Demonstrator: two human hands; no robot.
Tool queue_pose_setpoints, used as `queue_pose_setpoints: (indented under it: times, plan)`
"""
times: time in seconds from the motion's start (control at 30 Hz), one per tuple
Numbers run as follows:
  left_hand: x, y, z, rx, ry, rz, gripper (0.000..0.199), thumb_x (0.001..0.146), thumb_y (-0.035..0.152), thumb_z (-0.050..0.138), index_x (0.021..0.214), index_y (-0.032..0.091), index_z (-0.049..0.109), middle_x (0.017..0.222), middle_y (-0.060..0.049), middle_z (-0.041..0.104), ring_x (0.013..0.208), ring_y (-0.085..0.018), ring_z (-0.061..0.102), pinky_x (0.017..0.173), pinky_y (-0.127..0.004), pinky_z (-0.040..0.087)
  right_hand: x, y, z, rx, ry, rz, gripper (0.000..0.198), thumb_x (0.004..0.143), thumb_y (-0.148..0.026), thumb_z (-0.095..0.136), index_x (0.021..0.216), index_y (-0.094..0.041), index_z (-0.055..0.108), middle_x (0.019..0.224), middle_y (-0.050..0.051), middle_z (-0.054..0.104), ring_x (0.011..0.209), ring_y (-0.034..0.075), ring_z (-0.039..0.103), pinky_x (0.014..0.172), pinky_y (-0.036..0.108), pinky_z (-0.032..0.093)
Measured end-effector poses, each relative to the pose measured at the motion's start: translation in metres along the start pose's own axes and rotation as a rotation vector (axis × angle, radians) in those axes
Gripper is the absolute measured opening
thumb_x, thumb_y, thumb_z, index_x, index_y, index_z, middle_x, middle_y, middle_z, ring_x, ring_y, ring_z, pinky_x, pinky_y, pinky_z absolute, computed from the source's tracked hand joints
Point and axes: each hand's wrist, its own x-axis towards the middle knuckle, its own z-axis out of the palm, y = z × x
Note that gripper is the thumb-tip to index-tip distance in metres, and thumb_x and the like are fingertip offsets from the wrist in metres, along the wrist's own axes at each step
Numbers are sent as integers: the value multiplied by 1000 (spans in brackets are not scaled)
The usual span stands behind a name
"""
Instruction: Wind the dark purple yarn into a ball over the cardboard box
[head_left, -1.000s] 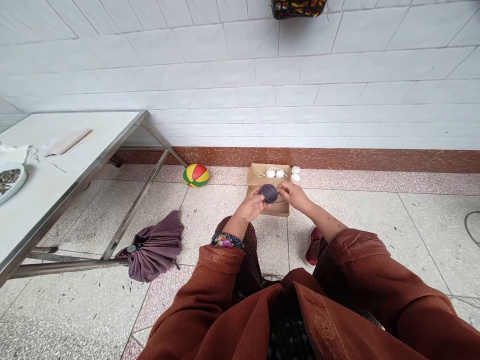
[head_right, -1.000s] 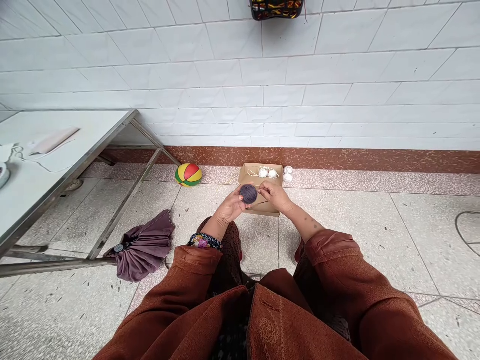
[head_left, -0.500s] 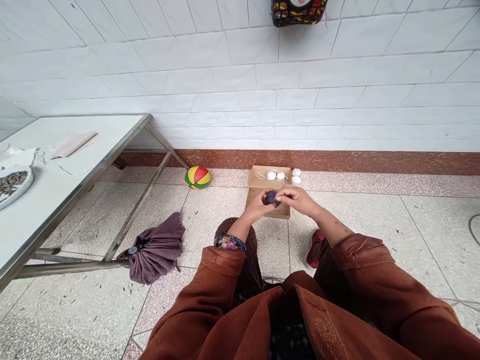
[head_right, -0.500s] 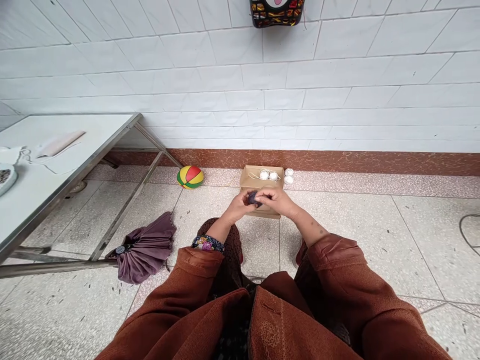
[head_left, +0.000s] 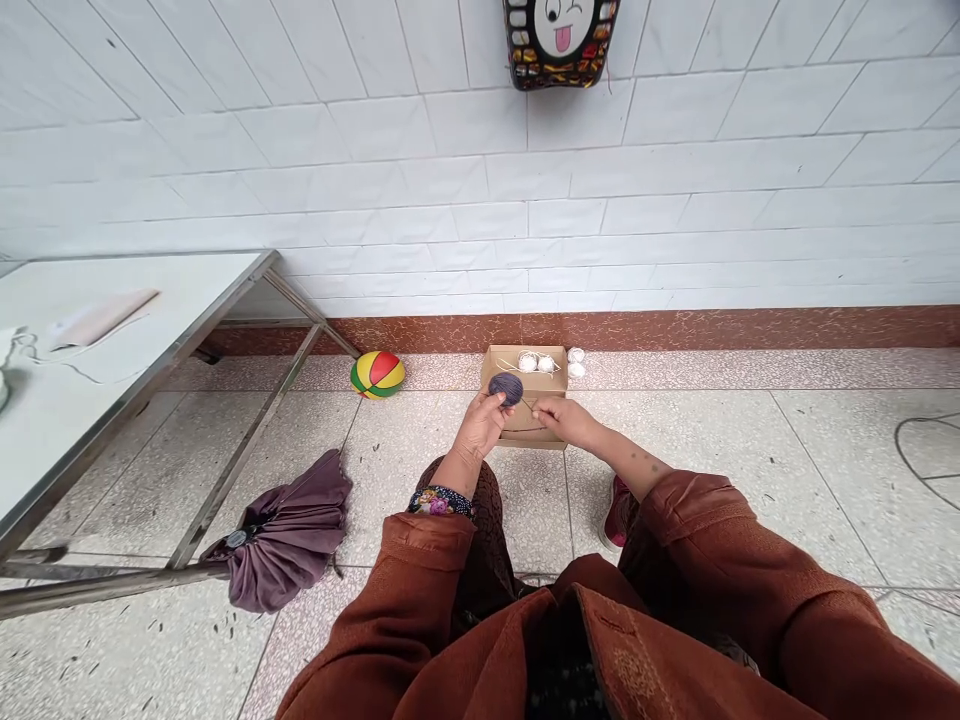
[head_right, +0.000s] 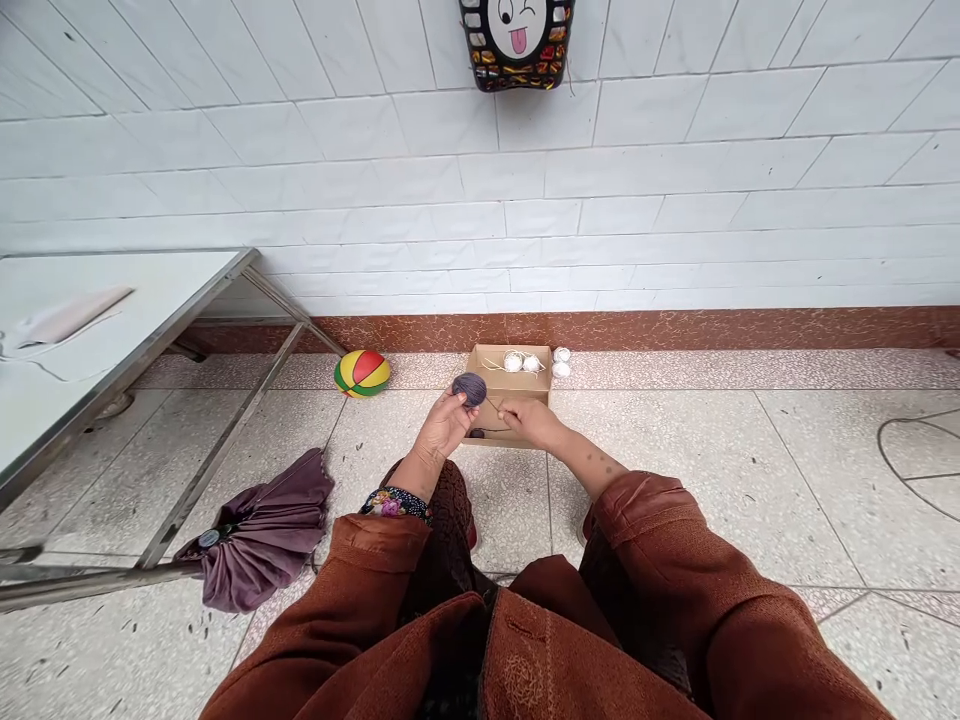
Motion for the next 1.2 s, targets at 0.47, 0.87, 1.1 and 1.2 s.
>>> queue_pose_setpoints:
  times: [0.47, 0.87, 1.1, 1.2]
  plan:
    - [17, 4, 20, 444, -235, -34, 64, 71, 33, 81, 131, 22, 63, 111, -6, 68, 97, -20, 61, 78, -28, 48, 41, -42, -78, 66, 226, -158, 19, 95, -33, 61, 86, -22, 73, 91, 5, 73, 87, 20, 66, 81, 32, 47]
    - [59, 26, 59, -33, -245, -109, 43, 71, 36, 79, 109, 16, 70, 104, -9, 71, 83, -15, 61, 68, -25, 49, 41, 11, -47, 250, 196, 155, 23, 93, -39, 53, 80, -22, 61, 73, -1, 59, 72, 16, 54, 70, 28, 44]
    - [75, 23, 51, 244, -51, 37, 43, 67, 26, 82, 107, 21, 67, 103, -3, 70, 88, -16, 63, 79, -28, 49, 19, -7, -54, 77, 98, 2, 24, 97, -38, 53, 80, -22, 61, 70, -1, 57, 68, 16, 53, 68, 28, 41]
    - [75, 22, 51, 548, -88, 150, 47, 64, 21, 83, 109, 20, 70, 109, -5, 71, 102, -21, 64, 95, -34, 47, 11, -22, -69, 151, 119, -52, 27, 98, -40, 52, 81, -22, 62, 74, 0, 61, 71, 17, 55, 70, 28, 43]
